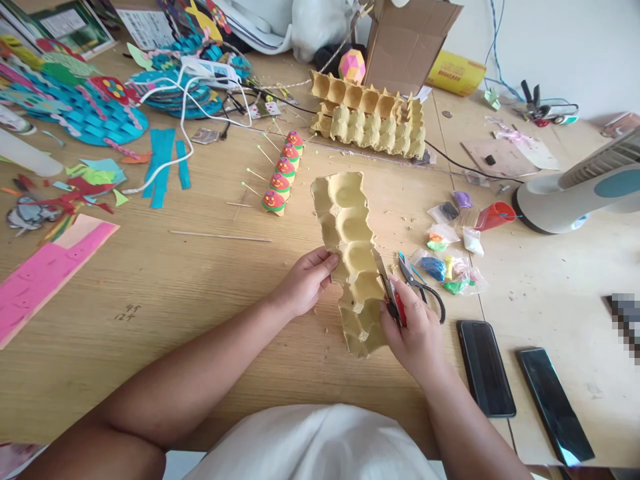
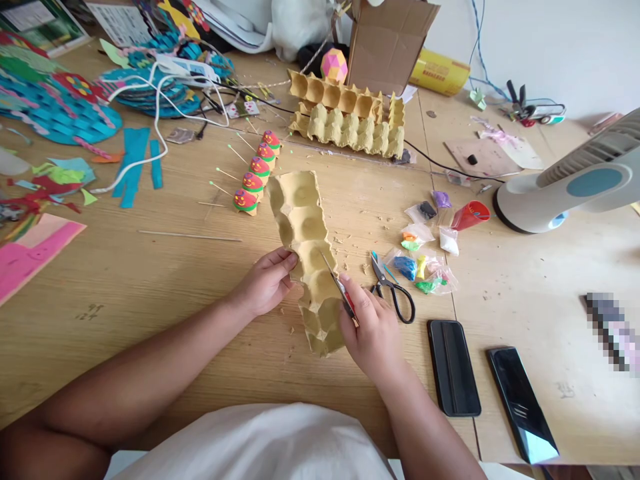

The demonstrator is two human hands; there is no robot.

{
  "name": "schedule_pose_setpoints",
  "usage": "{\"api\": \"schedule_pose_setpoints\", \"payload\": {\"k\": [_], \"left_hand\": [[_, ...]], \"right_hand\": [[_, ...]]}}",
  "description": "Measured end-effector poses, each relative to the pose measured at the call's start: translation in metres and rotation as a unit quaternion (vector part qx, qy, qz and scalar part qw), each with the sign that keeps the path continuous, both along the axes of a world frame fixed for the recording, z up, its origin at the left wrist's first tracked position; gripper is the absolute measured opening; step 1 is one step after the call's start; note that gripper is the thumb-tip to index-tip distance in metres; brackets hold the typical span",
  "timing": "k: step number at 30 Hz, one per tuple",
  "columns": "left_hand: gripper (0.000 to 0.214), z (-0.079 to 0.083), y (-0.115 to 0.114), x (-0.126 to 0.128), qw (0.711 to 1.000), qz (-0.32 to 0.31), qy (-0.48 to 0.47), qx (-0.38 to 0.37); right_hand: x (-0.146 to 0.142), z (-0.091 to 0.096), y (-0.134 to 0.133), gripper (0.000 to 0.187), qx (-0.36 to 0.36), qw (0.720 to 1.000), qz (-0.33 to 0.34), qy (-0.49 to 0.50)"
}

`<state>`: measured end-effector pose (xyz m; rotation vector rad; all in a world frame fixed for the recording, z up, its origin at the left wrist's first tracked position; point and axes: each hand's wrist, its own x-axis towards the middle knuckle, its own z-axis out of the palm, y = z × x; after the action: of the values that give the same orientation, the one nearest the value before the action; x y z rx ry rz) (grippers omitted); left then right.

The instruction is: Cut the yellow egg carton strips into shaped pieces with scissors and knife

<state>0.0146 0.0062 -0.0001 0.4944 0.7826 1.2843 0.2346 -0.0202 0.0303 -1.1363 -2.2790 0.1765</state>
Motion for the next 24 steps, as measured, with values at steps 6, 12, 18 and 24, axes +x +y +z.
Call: {"api": "schedule_pose_setpoints", "payload": {"k": [6,12,18,24], "left_hand": [[0.029,-0.004,0.000,0.000,0.999,0.003,0.037,0.010],[0.023,-0.013,0.001,-0.003,0.968,0.059,0.226,0.089],[0.036,-0.007,0.000,-0.009,0.830,0.170,0.491,0.205],[0.013,0.001,-0.006,-0.007,0.748,0.104,0.594,0.279]], "right_hand": [[0.000,-0.001,0.000,0.065,-0.009,1.000,-0.003,-0.004],[0.000,0.004,0.001,0.059,-0.035,0.999,-0.012,-0.017],[-0.001,0.011,0.001,0.052,-0.111,0.991,-0.034,-0.072],[0.001,0.005,0.005,0.053,-0.129,0.985,-0.078,-0.078]]}}
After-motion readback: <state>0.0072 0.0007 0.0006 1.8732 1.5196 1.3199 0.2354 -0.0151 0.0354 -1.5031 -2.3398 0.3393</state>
